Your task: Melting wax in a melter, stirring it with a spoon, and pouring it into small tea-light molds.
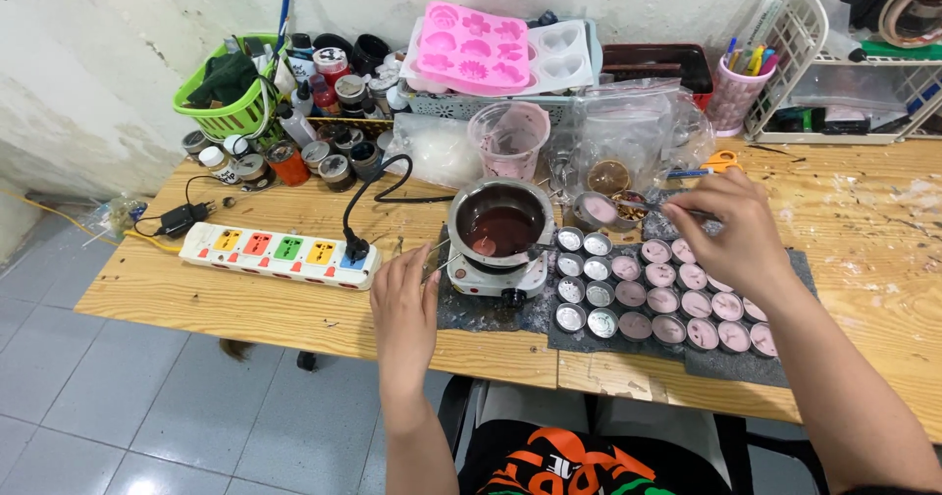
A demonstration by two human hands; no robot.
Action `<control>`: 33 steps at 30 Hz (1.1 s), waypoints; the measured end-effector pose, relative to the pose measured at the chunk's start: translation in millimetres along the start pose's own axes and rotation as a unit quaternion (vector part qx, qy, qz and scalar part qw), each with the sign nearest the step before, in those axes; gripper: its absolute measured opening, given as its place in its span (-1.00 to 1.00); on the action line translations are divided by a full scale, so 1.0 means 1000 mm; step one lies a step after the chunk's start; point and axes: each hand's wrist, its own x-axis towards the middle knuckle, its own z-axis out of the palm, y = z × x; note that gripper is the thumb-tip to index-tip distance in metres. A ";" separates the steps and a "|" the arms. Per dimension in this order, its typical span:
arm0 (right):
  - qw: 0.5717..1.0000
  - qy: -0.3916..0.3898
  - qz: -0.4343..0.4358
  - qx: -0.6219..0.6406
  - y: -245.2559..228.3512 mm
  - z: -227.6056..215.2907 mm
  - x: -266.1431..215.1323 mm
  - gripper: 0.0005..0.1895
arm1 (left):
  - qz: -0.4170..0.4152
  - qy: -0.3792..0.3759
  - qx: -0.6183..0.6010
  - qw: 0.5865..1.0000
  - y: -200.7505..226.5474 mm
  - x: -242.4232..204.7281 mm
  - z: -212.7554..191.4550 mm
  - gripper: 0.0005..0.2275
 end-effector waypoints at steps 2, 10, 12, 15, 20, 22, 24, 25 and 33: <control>1.000 0.005 -0.024 0.016 -0.013 0.012 0.017 -0.89 | -0.002 0.001 -0.004 1.000 0.003 -0.001 -0.003 -0.62; 0.986 -0.001 -0.166 -0.025 -0.064 0.076 0.057 -0.87 | 0.021 0.012 -0.020 1.000 0.001 0.001 -0.006 -0.63; 0.973 -0.018 -0.208 -0.101 -0.067 0.087 0.060 -0.89 | 0.030 0.016 -0.025 0.999 0.001 0.001 -0.007 -0.63; 0.969 -0.049 -0.199 -0.138 -0.068 0.086 0.062 -0.84 | 0.034 0.019 -0.031 0.999 0.002 0.002 -0.010 -0.63; 0.974 -0.080 -0.154 -0.142 -0.076 0.048 0.056 -0.79 | 0.030 0.016 -0.040 0.999 0.001 0.002 -0.009 -0.63; 0.978 -0.083 -0.140 -0.126 -0.075 0.032 0.049 -0.78 | 0.032 0.014 -0.038 0.999 0.000 0.002 -0.007 -0.63; 0.976 -0.184 -0.050 -0.107 -0.069 0.018 0.041 -0.76 | 0.028 0.016 -0.034 0.999 0.000 0.001 -0.007 -0.63; 0.976 -0.185 -0.047 -0.108 -0.060 0.017 0.033 -0.76 | 0.029 0.013 -0.035 0.999 0.001 0.001 -0.008 -0.63; 0.931 -0.257 0.245 -0.085 -0.001 0.046 -0.031 -0.64 | 0.023 0.006 -0.020 1.000 0.000 0.001 -0.006 -0.64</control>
